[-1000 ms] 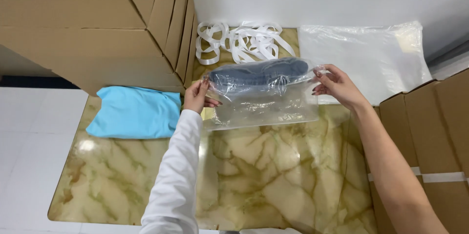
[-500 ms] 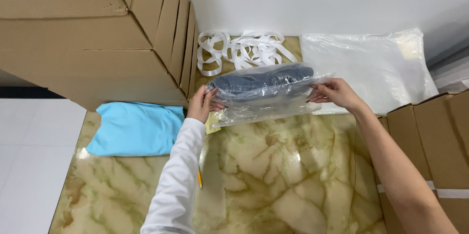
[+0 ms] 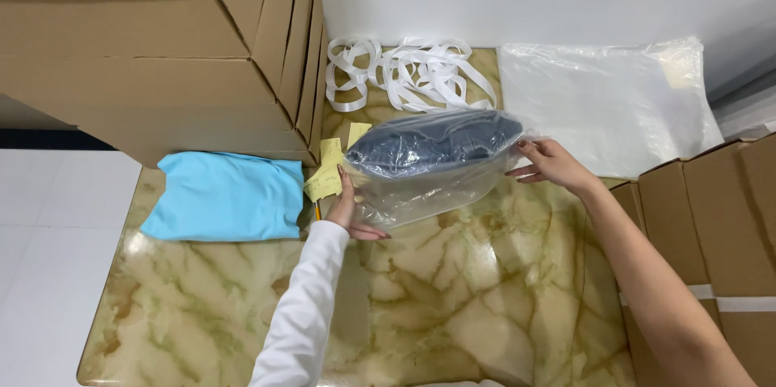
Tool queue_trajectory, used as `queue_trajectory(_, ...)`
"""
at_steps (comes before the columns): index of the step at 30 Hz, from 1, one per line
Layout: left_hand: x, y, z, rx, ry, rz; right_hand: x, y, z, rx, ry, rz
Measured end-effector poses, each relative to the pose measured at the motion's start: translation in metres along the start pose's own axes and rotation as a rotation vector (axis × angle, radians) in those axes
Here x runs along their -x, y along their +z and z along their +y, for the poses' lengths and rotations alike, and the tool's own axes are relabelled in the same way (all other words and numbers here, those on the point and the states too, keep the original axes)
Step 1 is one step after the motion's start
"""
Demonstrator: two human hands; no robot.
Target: The person places a folded pair of jeans into a clear plastic bag, seals it, and sets it aside. They then open a cardboard box, place the bagged jeans inside, close the box, and secure it with a white ribbon tied in a cross pattern.
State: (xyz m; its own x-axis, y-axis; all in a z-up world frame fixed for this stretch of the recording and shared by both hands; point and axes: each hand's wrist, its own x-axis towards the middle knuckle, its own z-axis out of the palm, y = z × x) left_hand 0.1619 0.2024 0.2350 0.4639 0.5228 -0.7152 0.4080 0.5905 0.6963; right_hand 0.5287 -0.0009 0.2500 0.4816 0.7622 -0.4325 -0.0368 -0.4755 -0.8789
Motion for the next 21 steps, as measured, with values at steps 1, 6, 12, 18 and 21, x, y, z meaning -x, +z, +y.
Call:
queue_trajectory(1, -0.017, 0.001, -0.012, -0.001, 0.003, 0.002, -0.01, -0.006, 0.011, -0.001, -0.003, 0.0)
queue_trajectory(6, -0.054, 0.018, -0.025, 0.2, 0.155, 0.107, -0.014, -0.019, 0.016, 0.224, -0.149, 0.028)
queue_trajectory(12, -0.192, 0.0, -0.096, 0.556, 0.127, 0.121, -0.052, -0.057, 0.133, -0.421, -0.083, 0.082)
queue_trajectory(18, -0.163, -0.009, -0.097, 0.617, 0.14, 0.029, -0.026, -0.044, 0.163, -0.73, 0.167, 0.041)
queue_trajectory(21, -0.197, -0.029, -0.119, 0.916, 0.08, -0.123, -0.021, -0.018, 0.133, -0.63, 0.303, 0.086)
